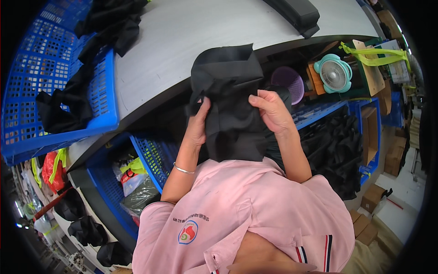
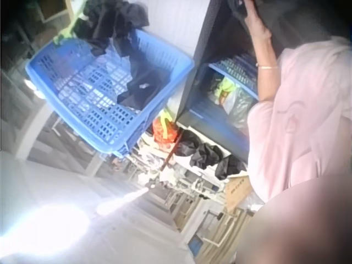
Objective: Inspecting and folding black fabric garment sleeves at a garment factory workstation.
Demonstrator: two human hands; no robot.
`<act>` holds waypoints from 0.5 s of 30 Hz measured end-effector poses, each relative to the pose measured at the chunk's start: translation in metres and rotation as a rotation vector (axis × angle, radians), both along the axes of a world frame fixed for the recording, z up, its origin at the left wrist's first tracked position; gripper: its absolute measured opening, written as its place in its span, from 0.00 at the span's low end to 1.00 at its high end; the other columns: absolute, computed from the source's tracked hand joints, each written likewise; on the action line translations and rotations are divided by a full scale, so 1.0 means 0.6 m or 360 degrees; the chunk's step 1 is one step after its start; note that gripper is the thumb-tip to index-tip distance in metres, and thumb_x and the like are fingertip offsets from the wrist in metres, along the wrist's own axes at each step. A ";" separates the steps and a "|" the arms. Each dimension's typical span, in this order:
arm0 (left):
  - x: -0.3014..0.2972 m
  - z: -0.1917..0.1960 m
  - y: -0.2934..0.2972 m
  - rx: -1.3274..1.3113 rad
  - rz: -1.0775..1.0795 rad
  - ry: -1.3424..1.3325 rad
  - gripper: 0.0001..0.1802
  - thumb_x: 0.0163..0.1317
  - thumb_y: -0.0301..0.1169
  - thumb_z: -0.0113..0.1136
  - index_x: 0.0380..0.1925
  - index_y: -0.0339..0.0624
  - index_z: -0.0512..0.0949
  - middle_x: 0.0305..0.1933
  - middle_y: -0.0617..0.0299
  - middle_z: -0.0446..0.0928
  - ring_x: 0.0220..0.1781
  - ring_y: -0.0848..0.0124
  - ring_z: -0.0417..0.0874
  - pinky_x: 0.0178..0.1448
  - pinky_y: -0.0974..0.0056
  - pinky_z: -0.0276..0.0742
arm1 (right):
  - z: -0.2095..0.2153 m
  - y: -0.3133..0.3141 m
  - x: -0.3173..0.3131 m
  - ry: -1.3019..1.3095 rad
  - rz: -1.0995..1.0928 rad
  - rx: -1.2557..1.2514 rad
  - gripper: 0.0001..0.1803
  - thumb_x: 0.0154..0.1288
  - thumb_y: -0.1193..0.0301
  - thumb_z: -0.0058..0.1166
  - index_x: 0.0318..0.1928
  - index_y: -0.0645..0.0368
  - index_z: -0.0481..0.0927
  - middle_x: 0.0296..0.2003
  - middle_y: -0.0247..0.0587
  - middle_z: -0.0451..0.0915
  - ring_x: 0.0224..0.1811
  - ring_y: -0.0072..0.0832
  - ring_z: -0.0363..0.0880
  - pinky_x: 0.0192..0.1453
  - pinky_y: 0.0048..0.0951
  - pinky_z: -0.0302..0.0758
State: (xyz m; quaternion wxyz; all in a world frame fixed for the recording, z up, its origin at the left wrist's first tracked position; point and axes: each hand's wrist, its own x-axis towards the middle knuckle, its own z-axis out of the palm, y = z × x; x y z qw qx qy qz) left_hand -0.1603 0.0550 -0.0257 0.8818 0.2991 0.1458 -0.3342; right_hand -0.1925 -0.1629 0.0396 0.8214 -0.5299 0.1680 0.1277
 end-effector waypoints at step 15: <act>0.003 -0.019 0.010 -0.0544 -0.0069 0.0126 0.17 0.74 0.32 0.54 0.58 0.35 0.75 0.56 0.54 0.81 0.59 0.61 0.83 0.67 0.56 0.77 | -0.024 -0.009 -0.023 -0.0101 -0.0098 -0.0532 0.15 0.71 0.60 0.59 0.44 0.61 0.84 0.32 0.24 0.80 0.33 0.11 0.74 0.38 0.16 0.72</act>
